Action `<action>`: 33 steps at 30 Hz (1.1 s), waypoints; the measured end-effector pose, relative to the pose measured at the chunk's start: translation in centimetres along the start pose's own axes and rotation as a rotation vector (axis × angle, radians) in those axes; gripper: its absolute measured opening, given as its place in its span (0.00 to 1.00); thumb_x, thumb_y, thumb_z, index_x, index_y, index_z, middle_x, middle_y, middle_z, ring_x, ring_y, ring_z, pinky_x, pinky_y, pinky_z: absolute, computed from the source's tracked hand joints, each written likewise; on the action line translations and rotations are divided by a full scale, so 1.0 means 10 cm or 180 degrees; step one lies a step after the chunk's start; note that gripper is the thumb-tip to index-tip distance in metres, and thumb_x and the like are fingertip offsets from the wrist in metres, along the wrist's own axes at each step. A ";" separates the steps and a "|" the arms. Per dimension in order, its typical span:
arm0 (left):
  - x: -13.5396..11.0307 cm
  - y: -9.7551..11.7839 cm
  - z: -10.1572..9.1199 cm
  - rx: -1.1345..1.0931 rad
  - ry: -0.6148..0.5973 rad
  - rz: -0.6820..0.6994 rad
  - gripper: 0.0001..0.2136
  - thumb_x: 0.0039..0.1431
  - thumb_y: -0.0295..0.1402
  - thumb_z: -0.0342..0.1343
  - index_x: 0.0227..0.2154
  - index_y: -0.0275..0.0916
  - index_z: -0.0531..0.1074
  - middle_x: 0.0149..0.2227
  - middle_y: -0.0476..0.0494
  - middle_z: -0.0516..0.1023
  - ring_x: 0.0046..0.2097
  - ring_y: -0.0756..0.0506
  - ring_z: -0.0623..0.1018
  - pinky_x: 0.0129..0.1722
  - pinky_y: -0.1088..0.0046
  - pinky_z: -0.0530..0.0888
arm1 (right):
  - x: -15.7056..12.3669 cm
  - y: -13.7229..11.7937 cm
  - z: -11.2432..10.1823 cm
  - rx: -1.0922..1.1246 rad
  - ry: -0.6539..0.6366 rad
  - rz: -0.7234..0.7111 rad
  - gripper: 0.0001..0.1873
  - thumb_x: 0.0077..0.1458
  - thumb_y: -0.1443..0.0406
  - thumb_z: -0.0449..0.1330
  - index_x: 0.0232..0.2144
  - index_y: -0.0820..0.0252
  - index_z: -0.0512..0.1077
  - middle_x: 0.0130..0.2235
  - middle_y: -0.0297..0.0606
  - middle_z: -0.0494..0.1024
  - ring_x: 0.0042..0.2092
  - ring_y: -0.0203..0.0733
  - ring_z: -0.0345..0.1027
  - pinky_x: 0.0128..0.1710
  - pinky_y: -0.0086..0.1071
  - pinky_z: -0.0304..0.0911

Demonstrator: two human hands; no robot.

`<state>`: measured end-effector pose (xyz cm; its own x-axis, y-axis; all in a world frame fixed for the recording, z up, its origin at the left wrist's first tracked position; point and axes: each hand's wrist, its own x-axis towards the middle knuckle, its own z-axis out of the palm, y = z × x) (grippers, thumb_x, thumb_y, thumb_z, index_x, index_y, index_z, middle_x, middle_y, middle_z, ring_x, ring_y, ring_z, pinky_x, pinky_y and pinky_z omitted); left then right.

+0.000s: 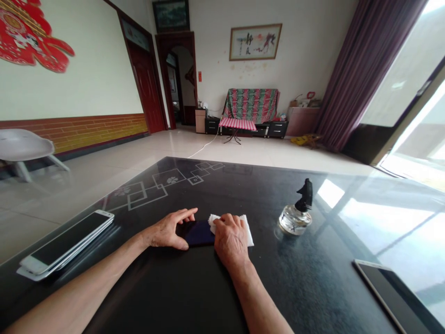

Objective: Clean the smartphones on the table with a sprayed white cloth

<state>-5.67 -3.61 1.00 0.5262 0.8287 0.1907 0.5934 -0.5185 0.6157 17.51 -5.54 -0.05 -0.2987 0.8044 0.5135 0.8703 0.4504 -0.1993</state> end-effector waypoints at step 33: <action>0.02 0.11 0.14 0.0172 0.0320 -0.0144 0.43 0.33 0.30 0.65 0.59 0.42 0.60 0.44 0.45 0.70 0.46 0.40 0.71 0.50 0.60 0.69 | -0.07 0.34 -0.08 -0.0247 0.0283 0.0419 0.12 0.57 0.71 0.54 0.36 0.53 0.77 0.38 0.38 0.75 0.37 0.41 0.62 0.39 0.33 0.53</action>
<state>-4.07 -4.33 0.63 0.4362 0.8670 0.2410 0.6485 -0.4886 0.5838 20.97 -4.87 -0.37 -0.1472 0.8155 0.5597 0.9283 0.3093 -0.2064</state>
